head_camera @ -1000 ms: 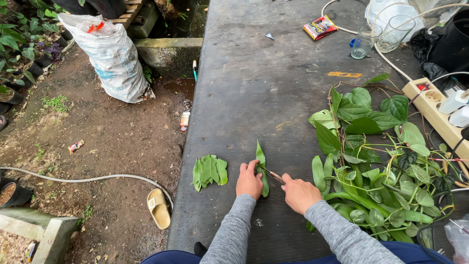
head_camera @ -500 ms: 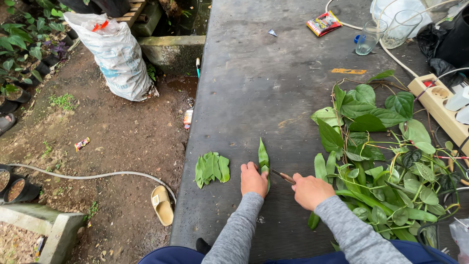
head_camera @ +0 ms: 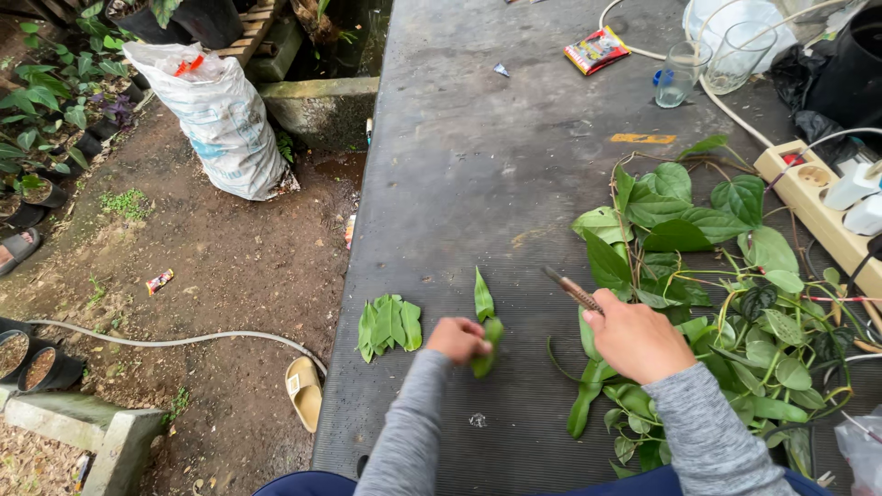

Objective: The person uses a utility knife to trim and cut green leaves on a workbench. They repeatedly slice the leaves into smaller pieces and place them in a pile. Another person briefly walks by in the background.

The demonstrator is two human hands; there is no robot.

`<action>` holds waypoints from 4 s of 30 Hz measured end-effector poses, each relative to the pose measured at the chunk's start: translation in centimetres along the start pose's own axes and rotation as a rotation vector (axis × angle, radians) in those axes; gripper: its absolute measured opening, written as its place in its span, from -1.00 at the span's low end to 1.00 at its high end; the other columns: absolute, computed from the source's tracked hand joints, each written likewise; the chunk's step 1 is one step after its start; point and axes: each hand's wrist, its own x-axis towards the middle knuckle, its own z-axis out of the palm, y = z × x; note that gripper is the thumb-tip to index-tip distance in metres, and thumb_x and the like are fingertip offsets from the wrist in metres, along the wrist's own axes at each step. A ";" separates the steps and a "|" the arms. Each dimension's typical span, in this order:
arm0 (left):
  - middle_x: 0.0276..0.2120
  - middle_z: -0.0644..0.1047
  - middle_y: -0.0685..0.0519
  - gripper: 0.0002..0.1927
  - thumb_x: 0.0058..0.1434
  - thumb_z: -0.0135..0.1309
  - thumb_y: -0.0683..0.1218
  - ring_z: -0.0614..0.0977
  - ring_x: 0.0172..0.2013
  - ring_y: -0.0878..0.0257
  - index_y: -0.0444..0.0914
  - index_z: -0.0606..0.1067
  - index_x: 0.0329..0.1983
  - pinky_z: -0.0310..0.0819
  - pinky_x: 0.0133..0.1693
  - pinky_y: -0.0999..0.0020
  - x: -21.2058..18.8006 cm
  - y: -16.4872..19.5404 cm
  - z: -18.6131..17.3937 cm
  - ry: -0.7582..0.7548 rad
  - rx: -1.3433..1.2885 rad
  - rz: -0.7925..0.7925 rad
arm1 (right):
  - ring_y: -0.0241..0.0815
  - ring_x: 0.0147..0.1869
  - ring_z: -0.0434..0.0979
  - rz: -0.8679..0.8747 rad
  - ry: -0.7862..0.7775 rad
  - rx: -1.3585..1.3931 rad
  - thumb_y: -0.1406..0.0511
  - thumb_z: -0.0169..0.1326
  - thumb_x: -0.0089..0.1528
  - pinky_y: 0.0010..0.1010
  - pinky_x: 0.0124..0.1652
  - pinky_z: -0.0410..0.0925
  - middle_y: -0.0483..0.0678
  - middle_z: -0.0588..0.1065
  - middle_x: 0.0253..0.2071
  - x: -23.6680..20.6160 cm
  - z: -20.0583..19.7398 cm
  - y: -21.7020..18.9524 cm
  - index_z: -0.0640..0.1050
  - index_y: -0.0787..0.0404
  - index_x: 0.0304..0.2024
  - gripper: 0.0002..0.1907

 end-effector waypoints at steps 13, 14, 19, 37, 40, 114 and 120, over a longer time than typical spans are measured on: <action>-0.09 0.57 -0.14 -0.57 -0.09 0.44 -0.17 0.60 -0.09 -0.10 -0.22 0.55 -0.15 0.54 -0.07 0.08 2.4 4.8 3.6 0.694 0.227 0.173 | 0.32 -0.15 0.61 0.005 -0.033 0.025 0.06 -0.10 0.34 0.18 -0.10 0.41 0.15 0.61 -0.31 -0.5 -0.2 -0.7 0.41 0.09 -0.06 -0.71; -0.08 0.57 -0.12 -0.59 -0.09 0.45 -0.15 0.59 -0.07 -0.09 -0.21 0.56 -0.17 0.52 -0.07 0.08 2.3 4.8 3.4 0.671 0.279 0.175 | 0.31 -0.15 0.61 0.004 -0.028 0.024 0.06 -0.10 0.34 0.17 -0.09 0.41 0.14 0.62 -0.31 -0.4 -0.1 -0.6 0.41 0.09 -0.07 -0.71; -0.21 0.67 -0.12 -0.64 -0.01 0.38 -0.10 0.71 -0.16 -0.01 -0.25 0.55 -0.15 0.60 -0.04 0.14 1.7 3.1 -2.6 0.604 0.263 0.109 | 0.34 -0.15 0.61 -0.001 -0.026 0.043 0.07 -0.09 0.34 0.19 -0.10 0.41 0.17 0.61 -0.30 0.1 -0.1 -0.2 0.43 0.09 -0.07 -0.71; 0.03 0.42 0.04 -0.70 0.01 0.37 -0.05 0.43 0.11 0.03 -0.14 0.59 -0.19 0.40 0.12 0.13 0.8 6.6 11.9 0.370 0.528 0.307 | 0.29 -0.23 0.55 -0.796 0.837 0.262 0.16 0.12 0.19 0.10 -0.24 0.36 0.00 0.54 -0.30 -8.2 -1.3 -11.1 0.46 0.08 -0.07 -0.70; -0.01 0.39 -0.06 -0.63 0.03 0.35 -0.19 0.43 0.05 -0.05 -0.21 0.52 -0.09 0.41 0.08 0.08 0.7 7.1 16.2 0.382 0.259 0.517 | 0.17 -0.31 0.62 -0.782 0.270 0.615 0.21 0.13 0.33 -0.02 -0.36 0.43 0.06 0.56 -0.24 -9.8 -1.4 -11.7 0.45 0.18 0.03 -0.71; -0.19 0.69 0.01 -0.77 0.17 0.20 -0.15 0.72 -0.14 0.12 -0.19 0.61 -0.09 0.59 -0.02 0.24 -0.5 0.0 0.7 0.452 0.212 0.021 | 0.00 0.22 0.44 0.116 -0.006 0.408 0.19 0.29 0.15 -0.18 0.25 0.30 0.05 0.39 0.11 4.5 4.9 -0.8 0.71 0.20 -0.11 -0.69; -0.02 0.58 0.09 -0.78 0.24 0.11 -0.12 0.59 0.02 0.11 -0.02 0.60 -0.06 0.39 0.11 0.05 -0.6 0.3 0.7 0.505 0.337 -0.018 | -0.07 0.07 0.50 0.066 -0.034 0.436 0.22 0.34 0.09 -0.24 0.13 0.33 0.03 0.55 -0.06 5.0 5.1 -0.8 0.75 0.17 -0.21 -0.75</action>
